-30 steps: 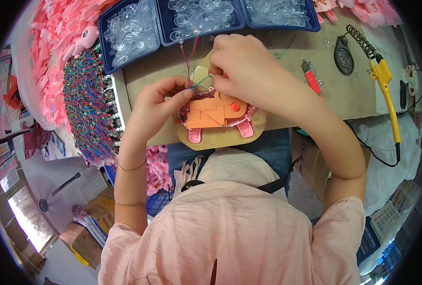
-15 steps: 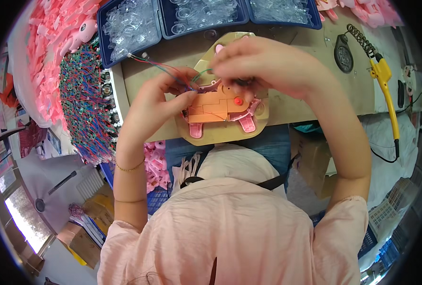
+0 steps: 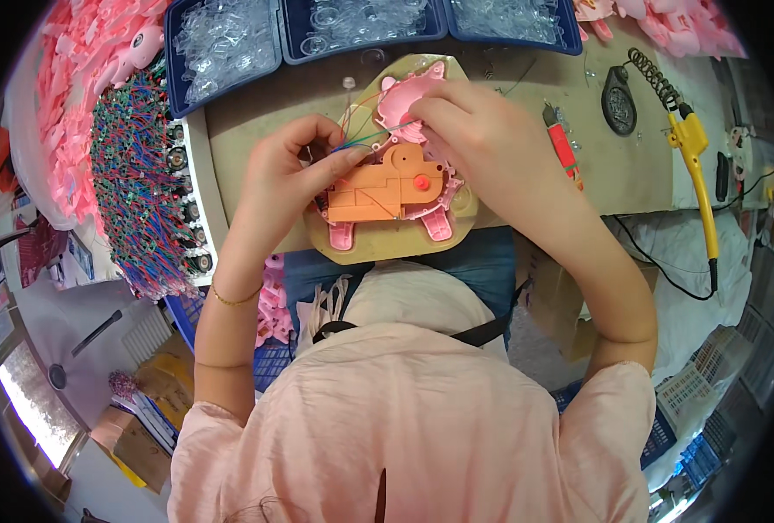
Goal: Assembling and soldering internal electronic components of toy ponies at a factory workbench.
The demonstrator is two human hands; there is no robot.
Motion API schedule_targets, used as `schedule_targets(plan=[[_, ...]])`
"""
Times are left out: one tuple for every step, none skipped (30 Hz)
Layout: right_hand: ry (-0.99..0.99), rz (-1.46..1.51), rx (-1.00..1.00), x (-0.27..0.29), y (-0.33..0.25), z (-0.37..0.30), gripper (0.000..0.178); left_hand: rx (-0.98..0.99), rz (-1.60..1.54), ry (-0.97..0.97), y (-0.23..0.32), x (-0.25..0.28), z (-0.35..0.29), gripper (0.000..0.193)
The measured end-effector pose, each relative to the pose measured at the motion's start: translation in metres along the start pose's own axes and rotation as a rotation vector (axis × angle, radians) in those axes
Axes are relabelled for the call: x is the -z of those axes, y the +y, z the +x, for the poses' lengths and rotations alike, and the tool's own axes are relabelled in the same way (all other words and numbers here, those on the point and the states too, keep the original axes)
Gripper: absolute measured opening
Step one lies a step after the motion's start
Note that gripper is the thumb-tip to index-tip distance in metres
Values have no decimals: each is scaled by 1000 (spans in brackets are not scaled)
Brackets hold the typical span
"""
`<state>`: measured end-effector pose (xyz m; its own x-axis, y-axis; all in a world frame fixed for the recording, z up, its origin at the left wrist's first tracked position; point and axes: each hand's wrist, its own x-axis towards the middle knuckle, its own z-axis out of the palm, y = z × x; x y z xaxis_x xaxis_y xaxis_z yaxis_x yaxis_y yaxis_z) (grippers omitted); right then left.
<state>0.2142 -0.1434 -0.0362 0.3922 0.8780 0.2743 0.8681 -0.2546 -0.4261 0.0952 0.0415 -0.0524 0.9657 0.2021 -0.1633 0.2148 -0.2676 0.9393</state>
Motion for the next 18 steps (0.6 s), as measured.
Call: schedule_targets(plan=[[-13, 93, -69, 0, -2, -3, 17, 1, -2, -4, -1, 0, 0, 18], [-14, 92, -75, 1, -1, -3, 17, 42, -65, -2, -1, 1, -1, 18], [-26, 73, -42, 2, 0, 0, 17, 85, -128, 1, -2, 3, -2, 19], [-37, 53, -10, 4, 2, 3, 17, 85, -128, -7, -3, 5, -2, 19], [-36, 52, -16, 4, 4, 8, 17, 86, -111, -1, -4, 7, -1, 19], [-25, -18, 64, 3, 5, 13, 17, 88, -94, 4, -4, 9, -1, 20], [-15, -88, 151, 2, 6, 16, 17, 87, -95, 5, -4, 10, -1, 20], [-15, -88, 152, 2, 6, 15, 17, 104, -110, -41, -4, 11, -1, 19], [-51, -66, 181, 3, 7, 10, 16, 121, -125, -85, -5, 13, -1, 19], [-88, -39, 217, 3, 8, 6, 15, 125, -125, -75, -7, 14, -2, 19], [-91, -33, 227, 3, 9, 2, 15, 73, -135, -100, -12, 16, -3, 19], [-60, 14, 179, 3, 10, -1, 13, 20, -144, -125, -14, 17, -3, 20], [-26, 60, 123, 3, 7, -2, 12, 25, -142, -124, -14, 18, -3, 20], [-26, 65, 123, 5, 4, 1, 12, 83, -187, -117, -11, 18, -3, 21], [-102, 90, 6, 10, 1, 8, 12, 141, -232, -110, -9, 18, -4, 22], [-175, 109, -116, 12, -3, 13, 12, 140, -230, -116, -9, 18, -4, 22], [-172, 107, -122, 10, -4, 17, 12, 149, -231, -109, -9, 17, -4, 22], [-194, 58, -136, 7, -5, 20, 13, 156, -233, -103, -9, 17, -4, 22]])
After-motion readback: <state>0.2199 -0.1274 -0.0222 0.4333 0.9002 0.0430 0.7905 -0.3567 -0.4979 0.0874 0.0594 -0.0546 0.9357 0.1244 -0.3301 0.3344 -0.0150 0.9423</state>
